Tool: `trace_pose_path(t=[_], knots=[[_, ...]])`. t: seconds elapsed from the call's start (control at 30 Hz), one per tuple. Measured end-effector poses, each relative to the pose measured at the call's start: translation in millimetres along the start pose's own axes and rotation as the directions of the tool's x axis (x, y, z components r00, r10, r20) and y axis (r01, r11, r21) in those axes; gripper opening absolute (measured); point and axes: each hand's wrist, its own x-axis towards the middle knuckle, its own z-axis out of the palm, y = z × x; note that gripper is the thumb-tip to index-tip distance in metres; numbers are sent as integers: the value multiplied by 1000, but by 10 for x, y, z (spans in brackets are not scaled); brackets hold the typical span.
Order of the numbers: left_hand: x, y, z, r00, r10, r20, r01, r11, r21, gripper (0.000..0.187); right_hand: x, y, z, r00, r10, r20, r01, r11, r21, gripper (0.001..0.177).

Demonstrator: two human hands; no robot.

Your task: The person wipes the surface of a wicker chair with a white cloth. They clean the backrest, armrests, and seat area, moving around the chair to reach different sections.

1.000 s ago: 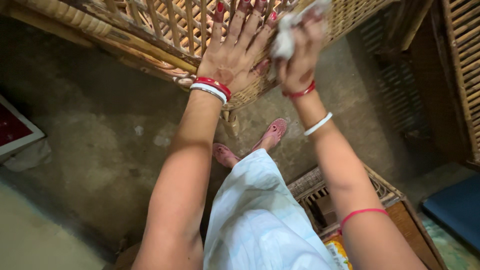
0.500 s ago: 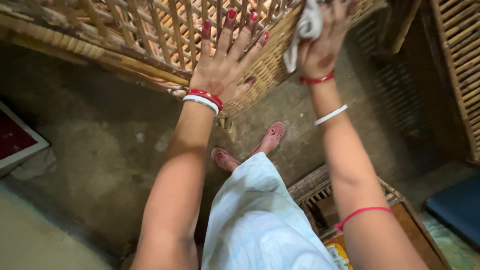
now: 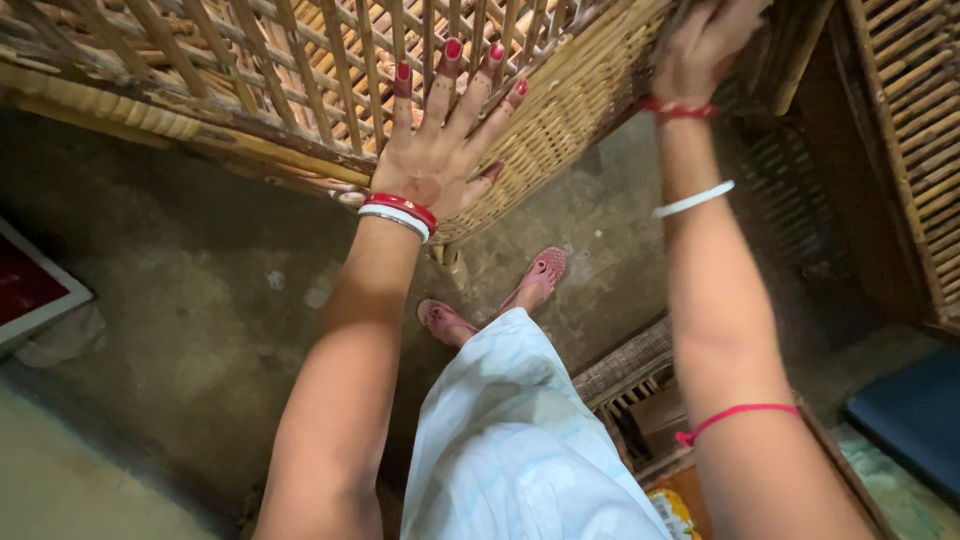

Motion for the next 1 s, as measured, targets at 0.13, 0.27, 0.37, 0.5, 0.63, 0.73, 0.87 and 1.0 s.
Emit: trace_pose_path(t=[0.13,0.27,0.37,0.5,0.63,0.73,0.87,1.0], knots=[[5,3,-69,1000,5,-16,-4,999,47,89,-695,-703,149,997,-37,73,33,998,62,56],[23,-8,-36,998,9,66,-4,997,-75,95,-1196,-1556,117,950,-183,254,163,982,97,57],[37,-24,-117,994,14,109,-5,997,-76,104,-1460,-1899,123,878,-332,345,315,943,104,62],[70,-14,-206,997,11,81,-3,996,-91,107,-1525,-1916,65,863,-279,422,295,955,27,57],[73,-5,-191,999,-3,35,5,998,-68,99,-1251,-1703,114,926,-120,358,176,976,-129,61],[67,-3,-197,1000,2,25,-1,999,-36,95,-1062,-1179,316,989,118,90,-124,990,68,61],[78,-7,-196,999,1,48,2,998,-66,92,-596,271,472,982,129,-135,-126,991,33,56],[79,-13,-204,1000,0,22,2,998,-63,91,-331,1247,414,972,118,-201,-126,992,-26,50]])
